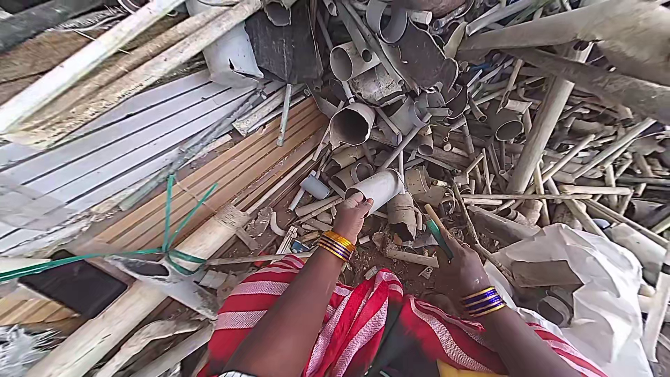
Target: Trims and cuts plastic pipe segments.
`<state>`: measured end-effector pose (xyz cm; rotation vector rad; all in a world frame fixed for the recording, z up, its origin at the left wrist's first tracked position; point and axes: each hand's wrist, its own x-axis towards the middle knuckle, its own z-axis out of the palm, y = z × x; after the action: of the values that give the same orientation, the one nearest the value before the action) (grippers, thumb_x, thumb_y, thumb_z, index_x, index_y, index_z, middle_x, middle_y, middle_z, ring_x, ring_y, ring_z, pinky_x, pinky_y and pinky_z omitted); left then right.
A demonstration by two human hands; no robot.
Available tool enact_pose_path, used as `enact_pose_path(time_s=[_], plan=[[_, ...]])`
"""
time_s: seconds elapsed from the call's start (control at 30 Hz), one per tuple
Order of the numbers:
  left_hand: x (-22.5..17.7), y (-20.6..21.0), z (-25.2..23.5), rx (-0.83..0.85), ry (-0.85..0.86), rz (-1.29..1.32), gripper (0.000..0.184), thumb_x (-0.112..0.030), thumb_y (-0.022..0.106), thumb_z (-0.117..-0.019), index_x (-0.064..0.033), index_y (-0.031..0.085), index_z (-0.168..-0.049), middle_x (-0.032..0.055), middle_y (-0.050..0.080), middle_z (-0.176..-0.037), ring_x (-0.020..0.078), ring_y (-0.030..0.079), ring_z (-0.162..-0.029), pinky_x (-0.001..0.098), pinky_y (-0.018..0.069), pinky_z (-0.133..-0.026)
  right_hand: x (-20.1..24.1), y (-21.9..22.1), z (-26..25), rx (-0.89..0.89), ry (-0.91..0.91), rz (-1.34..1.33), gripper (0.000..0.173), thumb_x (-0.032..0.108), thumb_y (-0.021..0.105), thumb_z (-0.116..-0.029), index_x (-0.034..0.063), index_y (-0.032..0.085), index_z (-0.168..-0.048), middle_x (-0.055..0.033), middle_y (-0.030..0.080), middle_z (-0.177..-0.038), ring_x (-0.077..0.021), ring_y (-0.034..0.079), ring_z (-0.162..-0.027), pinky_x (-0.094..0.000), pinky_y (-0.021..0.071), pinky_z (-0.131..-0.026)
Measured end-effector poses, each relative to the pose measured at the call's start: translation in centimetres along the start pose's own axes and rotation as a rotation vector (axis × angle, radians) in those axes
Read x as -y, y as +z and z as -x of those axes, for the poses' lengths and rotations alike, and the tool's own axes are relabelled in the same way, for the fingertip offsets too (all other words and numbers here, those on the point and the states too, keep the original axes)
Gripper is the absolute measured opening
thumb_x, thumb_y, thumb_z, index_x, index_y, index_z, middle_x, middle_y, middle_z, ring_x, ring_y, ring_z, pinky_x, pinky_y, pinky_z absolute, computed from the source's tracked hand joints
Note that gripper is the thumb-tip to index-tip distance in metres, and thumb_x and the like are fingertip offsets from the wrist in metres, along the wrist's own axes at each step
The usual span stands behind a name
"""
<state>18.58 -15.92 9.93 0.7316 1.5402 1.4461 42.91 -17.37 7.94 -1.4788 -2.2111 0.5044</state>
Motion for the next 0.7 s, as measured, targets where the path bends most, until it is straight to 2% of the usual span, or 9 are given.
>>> enact_pose_path(time_s=[0.03,0.13,0.23,0.3,0.4,0.53,0.57,0.63,0.7], plan=[[0.0,0.0,-0.1,-0.007,0.002,0.016,0.033,-0.002,0.054,-0.1032,0.0088,0.055,-0.134,0.0195,0.063,-0.125,0.0161,0.061,-0.104,0.0324,0.0496,-0.092,0.0,0.2,0.1,-0.018,-0.029,0.007,0.048,0.010,0.058,-0.0959,-0.0006,0.058,-0.143,-0.0290,0.072,-0.098,-0.0477,0.071,-0.079,-0.0626,0.0556,-0.070],[0.1,0.0,-0.2,-0.064,-0.011,0.092,0.023,-0.004,0.053,-0.1043,0.0055,0.059,-0.125,0.0102,0.064,-0.102,0.0096,0.057,-0.082,0.0267,0.0478,-0.075,0.3,1.2,0.8,-0.104,-0.217,0.034,0.046,0.012,0.058,-0.0902,0.0007,0.067,-0.134,-0.0242,0.074,-0.094,-0.0415,0.073,-0.071,-0.0566,0.0579,-0.060],[-0.8,0.0,0.1,-0.087,-0.080,0.201,0.017,-0.004,0.049,-0.1058,0.0028,0.059,-0.118,0.0085,0.063,-0.095,0.0105,0.061,-0.079,0.0264,0.0516,-0.075,0.3,0.3,0.3,-0.024,-0.039,0.035,0.046,0.011,0.058,-0.0973,0.0013,0.060,-0.142,-0.0295,0.072,-0.101,-0.0480,0.072,-0.080,-0.0623,0.0558,-0.068],[-1.0,0.1,0.2,-0.090,-0.082,0.243,0.015,-0.004,0.049,-0.1058,0.0017,0.060,-0.115,0.0077,0.063,-0.093,0.0107,0.061,-0.078,0.0264,0.0516,-0.074,0.2,0.0,0.1,-0.026,-0.028,0.046,0.047,0.011,0.058,-0.0973,0.0003,0.058,-0.143,-0.0305,0.072,-0.101,-0.0490,0.071,-0.080,-0.0632,0.0553,-0.069],[-1.0,-0.1,0.1,-0.114,-0.091,0.272,0.018,-0.005,0.050,-0.1058,0.0016,0.060,-0.119,0.0079,0.063,-0.095,0.0113,0.062,-0.080,0.0274,0.0525,-0.076,0.5,1.2,0.9,-0.123,-0.234,0.045,0.045,0.010,0.060,-0.0894,0.0007,0.067,-0.133,-0.0250,0.074,-0.095,-0.0420,0.073,-0.070,-0.0565,0.0575,-0.057],[-1.1,-0.1,0.2,-0.116,-0.092,0.276,0.013,-0.004,0.049,-0.1058,0.0002,0.060,-0.112,0.0062,0.064,-0.090,0.0101,0.063,-0.077,0.0265,0.0532,-0.073,0.4,0.1,0.2,-0.015,-0.009,0.042,0.047,0.010,0.058,-0.0975,0.0007,0.058,-0.143,-0.0296,0.072,-0.102,-0.0483,0.072,-0.082,-0.0625,0.0556,-0.070],[-1.2,-0.1,0.1,-0.113,-0.091,0.276,0.013,-0.004,0.049,-0.1057,0.0001,0.060,-0.111,0.0062,0.063,-0.090,0.0104,0.062,-0.077,0.0266,0.0529,-0.073,0.5,0.1,0.2,-0.030,-0.038,0.056,0.047,0.010,0.059,-0.0967,0.0004,0.059,-0.142,-0.0293,0.072,-0.099,-0.0479,0.072,-0.079,-0.0620,0.0558,-0.068],[-1.1,-0.1,0.0,-0.103,-0.086,0.269,0.014,-0.003,0.049,-0.1059,0.0008,0.060,-0.113,0.0068,0.063,-0.093,0.0111,0.062,-0.080,0.0273,0.0531,-0.076,0.7,0.9,0.9,-0.115,-0.222,0.072,0.045,0.010,0.060,-0.0900,0.0012,0.067,-0.134,-0.0251,0.074,-0.092,-0.0420,0.072,-0.066,-0.0565,0.0563,-0.055],[-0.9,-0.3,-0.1,-0.092,-0.068,0.238,0.017,-0.003,0.048,-0.1056,0.0014,0.060,-0.117,0.0066,0.063,-0.095,0.0101,0.062,-0.080,0.0263,0.0521,-0.076,1.0,1.2,1.1,-0.127,-0.274,0.071,0.044,0.011,0.061,-0.0893,0.0028,0.069,-0.132,-0.0236,0.073,-0.091,-0.0402,0.072,-0.064,-0.0546,0.0562,-0.052]])
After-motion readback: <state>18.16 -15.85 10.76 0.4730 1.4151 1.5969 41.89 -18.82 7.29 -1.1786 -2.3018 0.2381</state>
